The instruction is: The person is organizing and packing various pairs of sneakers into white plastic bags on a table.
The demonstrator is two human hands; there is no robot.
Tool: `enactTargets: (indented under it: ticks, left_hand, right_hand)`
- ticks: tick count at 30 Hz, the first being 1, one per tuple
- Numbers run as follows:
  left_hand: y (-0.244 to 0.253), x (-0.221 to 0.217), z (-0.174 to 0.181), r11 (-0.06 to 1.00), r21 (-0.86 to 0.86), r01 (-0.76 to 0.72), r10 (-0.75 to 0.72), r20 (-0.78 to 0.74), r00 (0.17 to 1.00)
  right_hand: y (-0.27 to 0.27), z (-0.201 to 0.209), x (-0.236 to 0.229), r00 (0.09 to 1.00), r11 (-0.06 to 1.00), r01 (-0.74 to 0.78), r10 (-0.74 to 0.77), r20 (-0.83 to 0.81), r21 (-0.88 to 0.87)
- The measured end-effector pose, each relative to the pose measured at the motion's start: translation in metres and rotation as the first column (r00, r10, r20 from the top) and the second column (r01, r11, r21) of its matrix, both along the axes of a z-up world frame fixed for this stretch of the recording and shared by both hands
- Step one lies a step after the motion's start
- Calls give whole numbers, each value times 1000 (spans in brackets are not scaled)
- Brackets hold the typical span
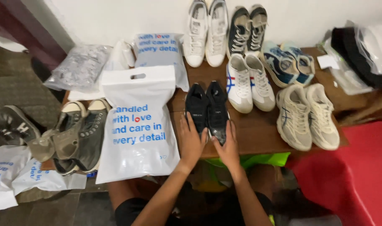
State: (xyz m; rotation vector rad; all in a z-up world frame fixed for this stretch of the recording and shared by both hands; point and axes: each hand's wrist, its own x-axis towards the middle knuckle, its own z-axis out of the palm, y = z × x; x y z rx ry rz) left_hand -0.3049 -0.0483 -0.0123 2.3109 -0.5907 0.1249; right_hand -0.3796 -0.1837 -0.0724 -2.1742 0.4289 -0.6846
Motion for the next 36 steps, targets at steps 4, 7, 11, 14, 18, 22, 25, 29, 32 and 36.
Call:
enactTargets:
  ticks: [4,7,11,14,18,22,25,29,32,36]
  left_hand:
    - [2,2,7,998,-49,-32,31,-24,999]
    - [8,4,7,991,-132,16,-22,-51,998]
    - [38,10,57,973,-197,117,-115,22,993]
    - [69,43,79,927,-325,189,-114,237,965]
    - [131,121,80,961,-276,-2,16,52,999]
    - [172,174,90,979,12,-205,204,44,978]
    - [165,218,61,994,105,4,-9,46,999]
    - [135,255,56,921,389,14,38,-125,991]
    - [125,251,66,855,501,132,81,-382,921]
    - [120,263,47,841,531,105,103,-347,932]
  right_hand:
    - [-2,-18,8,999,989,45,-41,29,-139]
    - [2,-11,6,997,987,42,-33,66,-155]
    - [15,9,2,998,992,27,-21,56,-120]
    - [14,7,0,998,994,33,-27,52,-104]
    - [11,4,0,995,994,62,-54,85,-94]
    - [3,-2,2,990,991,90,-79,115,-94]
    - [11,9,-1,993,995,98,-97,61,-9]
    - [12,15,-1,992,992,124,-124,3,38]
    - [10,22,1,971,985,164,-151,186,-59]
    - [39,97,28,878,928,253,-103,467,-272]
